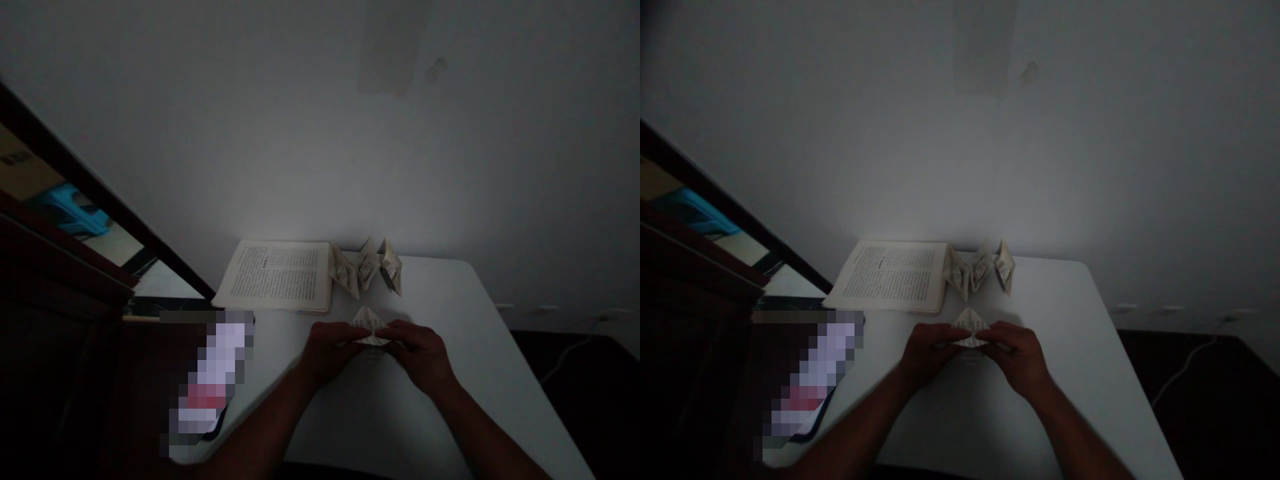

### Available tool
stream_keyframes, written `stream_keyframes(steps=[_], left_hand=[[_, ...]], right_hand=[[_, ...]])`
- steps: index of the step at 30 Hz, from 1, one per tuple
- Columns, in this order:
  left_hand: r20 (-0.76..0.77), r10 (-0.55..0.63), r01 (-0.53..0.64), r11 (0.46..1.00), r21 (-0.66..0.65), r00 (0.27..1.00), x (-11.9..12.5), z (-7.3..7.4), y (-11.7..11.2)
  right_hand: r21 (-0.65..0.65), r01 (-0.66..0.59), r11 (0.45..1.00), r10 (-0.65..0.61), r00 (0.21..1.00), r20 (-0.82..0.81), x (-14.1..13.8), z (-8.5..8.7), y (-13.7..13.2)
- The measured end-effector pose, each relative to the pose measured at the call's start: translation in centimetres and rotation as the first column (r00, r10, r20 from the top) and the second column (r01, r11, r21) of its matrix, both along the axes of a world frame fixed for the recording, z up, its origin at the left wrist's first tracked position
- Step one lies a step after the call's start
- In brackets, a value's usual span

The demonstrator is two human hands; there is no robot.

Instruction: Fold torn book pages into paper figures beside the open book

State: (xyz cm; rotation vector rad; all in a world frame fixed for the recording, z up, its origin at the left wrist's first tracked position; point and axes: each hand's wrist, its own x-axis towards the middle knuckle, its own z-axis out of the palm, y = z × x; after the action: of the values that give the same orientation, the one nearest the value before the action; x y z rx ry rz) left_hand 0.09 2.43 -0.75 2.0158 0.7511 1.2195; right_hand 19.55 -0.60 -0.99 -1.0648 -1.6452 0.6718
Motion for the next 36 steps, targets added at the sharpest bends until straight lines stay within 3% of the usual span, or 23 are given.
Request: stream_keyframes(steps=[7, 9, 14, 19, 22, 27, 29, 32, 36], left_hand=[[-0.094, -0.015, 0.015, 1.000, -0.001, 0.995, -0.1, 0.8, -0.3], [-0.092, 0.017, -0.018, 1.000, -0.004, 0.996, 0.0, 0.9, -0.5], [-0.062, 0.236, -0.236, 0.972, 0.004, 0.970, 0.5, 0.2, -0.9], [-0.060, 0.253, -0.251, 0.967, 0.036, 0.966, 1.0, -0.3, -1.1], [-0.018, 0.244, -0.242, 0.968, 0.060, 0.970, 1.0, -0.1, -1.1], [-0.009, 0.237, -0.237, 0.969, -0.075, 0.971, 1.0, 0.1, -0.9], [-0.008, 0.268, -0.266, 0.948, -0.176, 0.963, 1.0, 0.0, -0.9], [0.020, 0.315, -0.295, 0.908, -0.298, 0.949, 1.1, -0.2, -0.8], [0.054, 0.224, -0.203, 0.944, -0.258, 0.973, 1.1, -0.3, -0.5]], right_hand=[[0.022, -0.069, 0.997, 0.069, 0.998, 0.008, -0.1, 0.0, -0.2], [0.042, -0.030, 0.999, 0.029, 0.999, 0.036, -0.3, 0.1, -0.2], [0.125, 0.083, 0.989, -0.100, 0.987, 0.129, -0.8, 0.3, -0.3], [0.250, 0.139, 0.958, -0.181, 0.972, 0.151, -1.4, 0.4, -0.5], [0.261, 0.152, 0.953, -0.190, 0.974, 0.127, -1.4, 0.6, -0.6], [0.084, 0.167, 0.982, -0.175, 0.981, 0.089, -1.3, 0.3, -0.4], [-0.077, 0.206, 0.976, -0.209, 0.977, -0.033, -1.4, 0.0, -0.5], [-0.269, 0.121, 0.955, -0.181, 0.961, -0.210, -1.8, -0.5, -0.5], [-0.257, 0.113, 0.960, -0.145, 0.983, -0.110, -1.7, -0.9, -0.3]])
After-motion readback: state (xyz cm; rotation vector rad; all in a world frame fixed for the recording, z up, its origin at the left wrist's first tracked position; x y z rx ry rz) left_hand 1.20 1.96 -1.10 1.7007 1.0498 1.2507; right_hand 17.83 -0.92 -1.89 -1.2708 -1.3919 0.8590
